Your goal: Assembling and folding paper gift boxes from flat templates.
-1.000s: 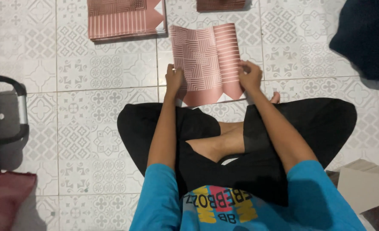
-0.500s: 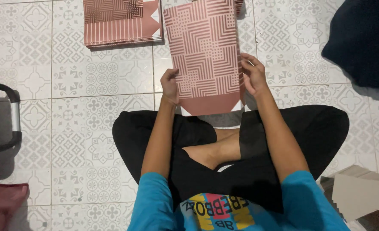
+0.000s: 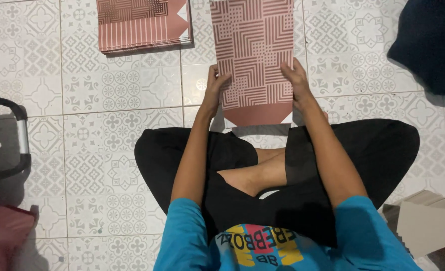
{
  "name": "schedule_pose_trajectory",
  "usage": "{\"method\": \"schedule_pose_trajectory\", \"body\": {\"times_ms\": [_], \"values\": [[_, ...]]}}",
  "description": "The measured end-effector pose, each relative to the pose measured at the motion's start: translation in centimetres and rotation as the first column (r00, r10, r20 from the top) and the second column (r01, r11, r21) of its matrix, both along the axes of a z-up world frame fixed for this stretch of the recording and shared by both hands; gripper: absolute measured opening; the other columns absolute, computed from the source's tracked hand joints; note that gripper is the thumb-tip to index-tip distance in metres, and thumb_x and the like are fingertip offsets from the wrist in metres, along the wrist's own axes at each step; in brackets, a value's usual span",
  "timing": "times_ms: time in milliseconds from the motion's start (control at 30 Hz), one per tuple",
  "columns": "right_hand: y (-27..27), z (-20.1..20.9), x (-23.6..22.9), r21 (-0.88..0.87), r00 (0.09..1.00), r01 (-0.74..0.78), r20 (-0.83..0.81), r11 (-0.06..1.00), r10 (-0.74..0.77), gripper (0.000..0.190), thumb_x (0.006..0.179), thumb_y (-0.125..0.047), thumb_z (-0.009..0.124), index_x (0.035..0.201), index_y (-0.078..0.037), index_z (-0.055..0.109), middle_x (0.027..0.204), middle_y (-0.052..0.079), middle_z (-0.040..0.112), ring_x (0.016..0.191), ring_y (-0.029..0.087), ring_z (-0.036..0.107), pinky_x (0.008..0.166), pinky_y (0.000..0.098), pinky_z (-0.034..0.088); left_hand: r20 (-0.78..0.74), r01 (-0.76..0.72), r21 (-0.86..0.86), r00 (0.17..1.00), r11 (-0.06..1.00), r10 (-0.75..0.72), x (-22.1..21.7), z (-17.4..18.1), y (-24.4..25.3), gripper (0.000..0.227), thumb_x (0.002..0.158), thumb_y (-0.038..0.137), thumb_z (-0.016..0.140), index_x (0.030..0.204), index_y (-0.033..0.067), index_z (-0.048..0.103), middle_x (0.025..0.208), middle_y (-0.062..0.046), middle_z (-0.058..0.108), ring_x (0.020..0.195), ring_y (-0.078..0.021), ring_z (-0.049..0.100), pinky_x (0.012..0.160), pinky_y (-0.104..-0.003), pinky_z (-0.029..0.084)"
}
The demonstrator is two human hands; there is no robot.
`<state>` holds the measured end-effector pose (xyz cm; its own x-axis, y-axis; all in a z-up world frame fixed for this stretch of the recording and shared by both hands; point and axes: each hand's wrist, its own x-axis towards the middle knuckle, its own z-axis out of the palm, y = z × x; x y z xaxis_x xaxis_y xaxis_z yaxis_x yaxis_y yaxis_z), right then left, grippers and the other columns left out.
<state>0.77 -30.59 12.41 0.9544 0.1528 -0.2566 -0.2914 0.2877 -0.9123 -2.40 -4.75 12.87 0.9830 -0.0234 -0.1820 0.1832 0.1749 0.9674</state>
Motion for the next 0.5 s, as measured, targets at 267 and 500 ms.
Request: {"method": "schedule_pose_trajectory", "body": {"times_ms": [267, 500], "values": [[-0.2, 0.4, 0.5, -0.18, 0.985, 0.164, 0.079, 0.97, -0.152, 0.034, 0.09, -0.026, 0.09, 0.109, -0.013, 0.065, 0.087, -0.001, 0.066, 0.083, 0.01, 0.072, 0.074, 0.0211, 0.061, 0.104, -0.235, 0.016, 0.967, 0.972, 0.232, 0.6, -0.5, 0.8, 0.042, 0.089, 0.031, 0.087, 0.118, 0.0172, 0.059, 0.097, -0.001, 0.069, 0.09, -0.0124, 0.063, 0.083, -0.03, 0.054], [0.4, 1.5, 0.5, -0.223, 0.971, 0.238, 0.061, 0.945, -0.23, 0.042, 0.087, -0.021, 0.093, 0.116, -0.013, 0.064, 0.084, 0.001, 0.075, 0.075, 0.006, 0.075, 0.065, 0.017, 0.061, 0.029, -0.322, -0.054, 0.946, 0.945, 0.324, 0.7, -1.2, 0.6, 0.047, 0.087, 0.023, 0.089, 0.123, 0.0117, 0.061, 0.08, -0.003, 0.075, 0.066, -0.0074, 0.065, 0.06, -0.02, 0.052]]}}
